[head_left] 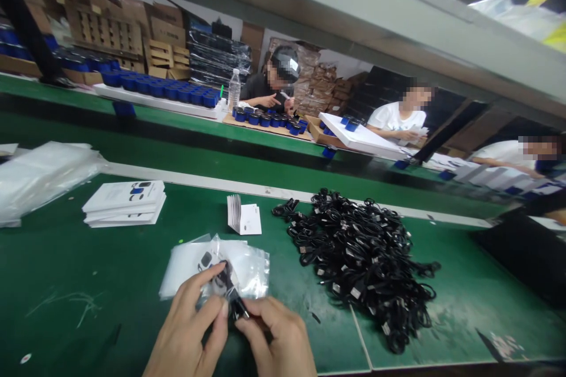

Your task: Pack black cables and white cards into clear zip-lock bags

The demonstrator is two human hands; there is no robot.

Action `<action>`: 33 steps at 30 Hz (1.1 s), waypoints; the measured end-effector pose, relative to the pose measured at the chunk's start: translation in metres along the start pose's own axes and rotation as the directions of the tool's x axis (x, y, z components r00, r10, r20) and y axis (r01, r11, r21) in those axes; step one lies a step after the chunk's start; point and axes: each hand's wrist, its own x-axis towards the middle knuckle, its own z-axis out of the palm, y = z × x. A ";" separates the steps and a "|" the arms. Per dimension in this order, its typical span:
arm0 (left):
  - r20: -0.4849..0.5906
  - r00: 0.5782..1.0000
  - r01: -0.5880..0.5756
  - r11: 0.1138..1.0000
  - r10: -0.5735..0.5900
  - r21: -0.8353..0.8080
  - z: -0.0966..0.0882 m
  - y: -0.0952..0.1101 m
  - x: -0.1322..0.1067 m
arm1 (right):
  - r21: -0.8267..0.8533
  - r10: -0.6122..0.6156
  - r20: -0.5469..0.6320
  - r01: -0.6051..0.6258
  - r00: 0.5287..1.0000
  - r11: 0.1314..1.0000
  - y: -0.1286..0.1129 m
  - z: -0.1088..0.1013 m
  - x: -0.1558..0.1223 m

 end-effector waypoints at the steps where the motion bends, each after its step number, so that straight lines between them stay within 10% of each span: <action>1: -0.002 1.000 -0.014 1.000 0.014 -0.002 -0.001 0.001 0.000 | -0.142 -0.101 -0.066 0.091 0.993 0.986 -0.001 0.002 0.000; 4: -0.013 0.997 -0.073 0.997 0.073 0.004 -0.004 0.007 -0.001 | -0.469 -0.300 -0.131 0.208 0.945 0.859 -0.003 0.010 0.000; 8: -0.044 0.993 -0.109 0.994 0.109 -0.004 0.001 0.017 -0.006 | -0.239 -0.034 -0.243 -0.026 0.969 0.971 -0.005 0.014 0.006; 15: 0.102 0.980 -0.169 0.985 0.170 -0.023 -0.008 0.001 0.001 | 0.074 0.219 0.187 -0.236 0.958 0.969 -0.012 -0.005 0.022; 18: 0.291 0.956 0.072 0.988 -0.030 -0.134 -0.024 -0.009 0.016 | 0.187 0.278 0.219 -0.320 0.935 0.929 -0.016 -0.015 0.024; 24: 0.541 0.726 0.640 0.704 -0.425 -0.306 -0.037 0.005 0.032 | 0.645 0.301 0.192 -0.351 0.934 0.678 -0.011 -0.015 0.018; 33: 0.541 0.677 0.728 0.340 -0.500 -0.596 -0.029 0.012 0.027 | 0.508 0.314 -0.069 -0.238 0.947 0.828 -0.010 -0.013 0.012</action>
